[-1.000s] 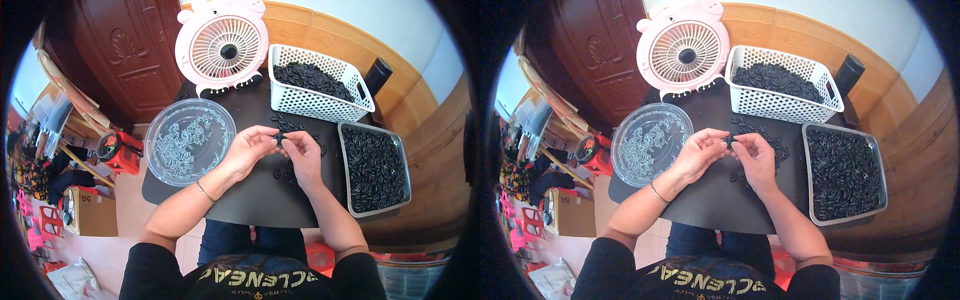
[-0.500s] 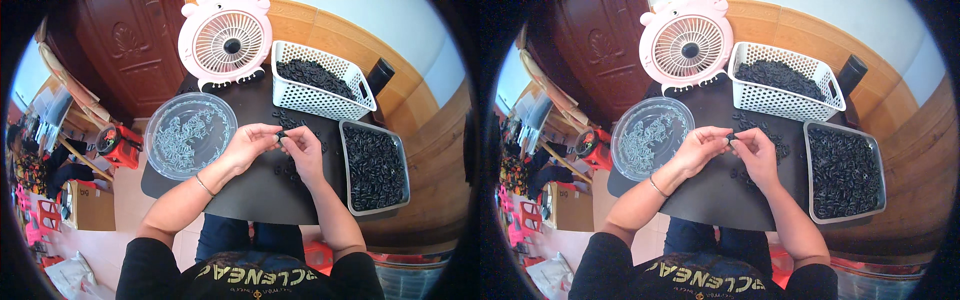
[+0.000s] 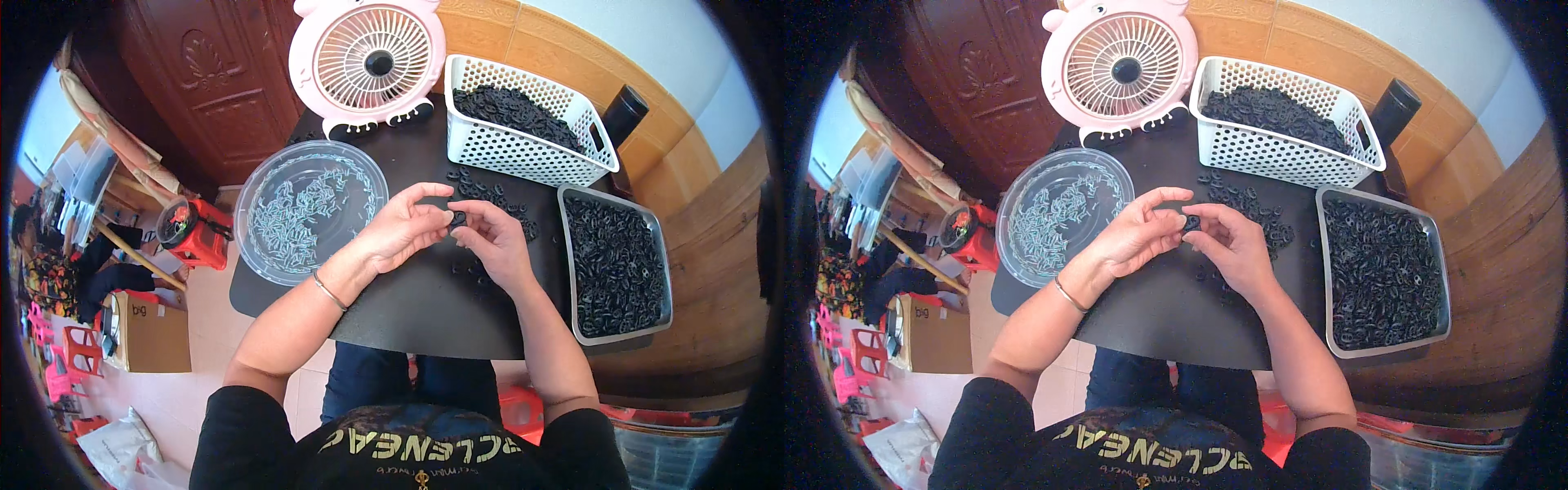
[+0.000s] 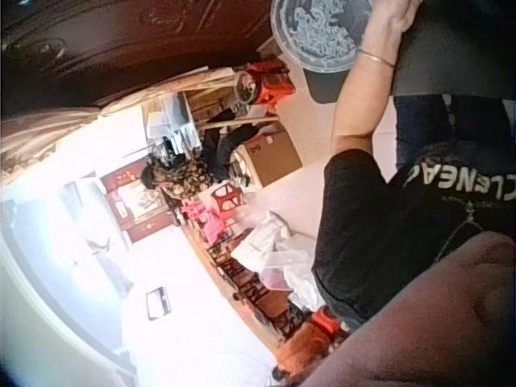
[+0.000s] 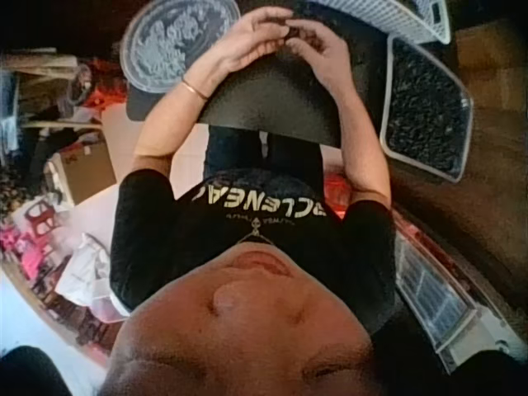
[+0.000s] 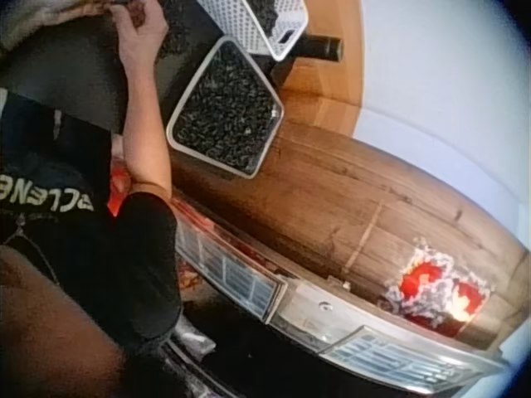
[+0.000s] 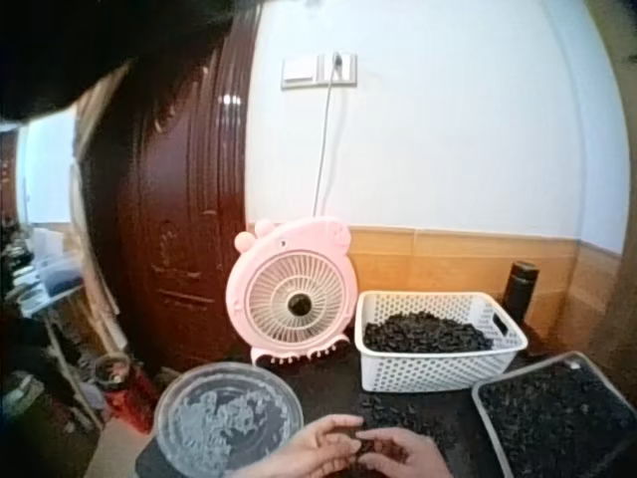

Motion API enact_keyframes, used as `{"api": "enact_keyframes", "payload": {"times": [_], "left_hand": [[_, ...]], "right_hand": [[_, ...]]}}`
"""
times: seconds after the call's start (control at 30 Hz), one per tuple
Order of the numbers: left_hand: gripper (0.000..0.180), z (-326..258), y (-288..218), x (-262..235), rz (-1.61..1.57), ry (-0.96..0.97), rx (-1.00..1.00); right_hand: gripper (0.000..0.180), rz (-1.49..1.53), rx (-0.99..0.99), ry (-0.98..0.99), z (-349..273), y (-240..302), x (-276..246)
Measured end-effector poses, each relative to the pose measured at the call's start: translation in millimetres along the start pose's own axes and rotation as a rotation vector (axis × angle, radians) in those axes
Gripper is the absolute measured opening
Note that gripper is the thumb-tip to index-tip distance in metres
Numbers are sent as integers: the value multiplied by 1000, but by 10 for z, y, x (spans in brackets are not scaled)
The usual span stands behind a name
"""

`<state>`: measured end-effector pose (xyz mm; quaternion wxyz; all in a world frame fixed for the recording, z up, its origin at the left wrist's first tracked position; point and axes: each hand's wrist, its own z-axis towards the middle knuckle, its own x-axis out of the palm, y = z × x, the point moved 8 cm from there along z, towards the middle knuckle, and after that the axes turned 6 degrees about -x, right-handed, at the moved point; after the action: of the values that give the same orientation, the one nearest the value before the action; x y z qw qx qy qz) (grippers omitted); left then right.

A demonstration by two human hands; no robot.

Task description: The person sits at a table and repeatedly picks up small black plastic rings and silver metal pins. They insert the pins into the rings and place the assembled units into a clear plastic bowl. The process is repetitive and continues throughout the clip.

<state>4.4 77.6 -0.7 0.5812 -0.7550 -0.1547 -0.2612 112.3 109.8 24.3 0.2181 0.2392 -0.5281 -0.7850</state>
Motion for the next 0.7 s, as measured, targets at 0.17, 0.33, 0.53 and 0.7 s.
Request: {"api": "enact_keyframes", "payload": {"times": [0.17, 0.33, 0.53, 0.7], "left_hand": [[39, 0, 18, 0, 4, 31, -19], [39, 7, 50, -15, 8, 49, -45], [38, -25, 50, -6, 24, 63, -86], [38, -24, 39, -8, -7, 68, -51]], "right_hand": [[26, -13, -7, -26, -25, -28, 4], [25, -45, -36, -49, -50, 9, 21], [22, -41, -40, -36, -56, -5, 36], [20, 3, -6, 4, -43, 13, 69]]}}
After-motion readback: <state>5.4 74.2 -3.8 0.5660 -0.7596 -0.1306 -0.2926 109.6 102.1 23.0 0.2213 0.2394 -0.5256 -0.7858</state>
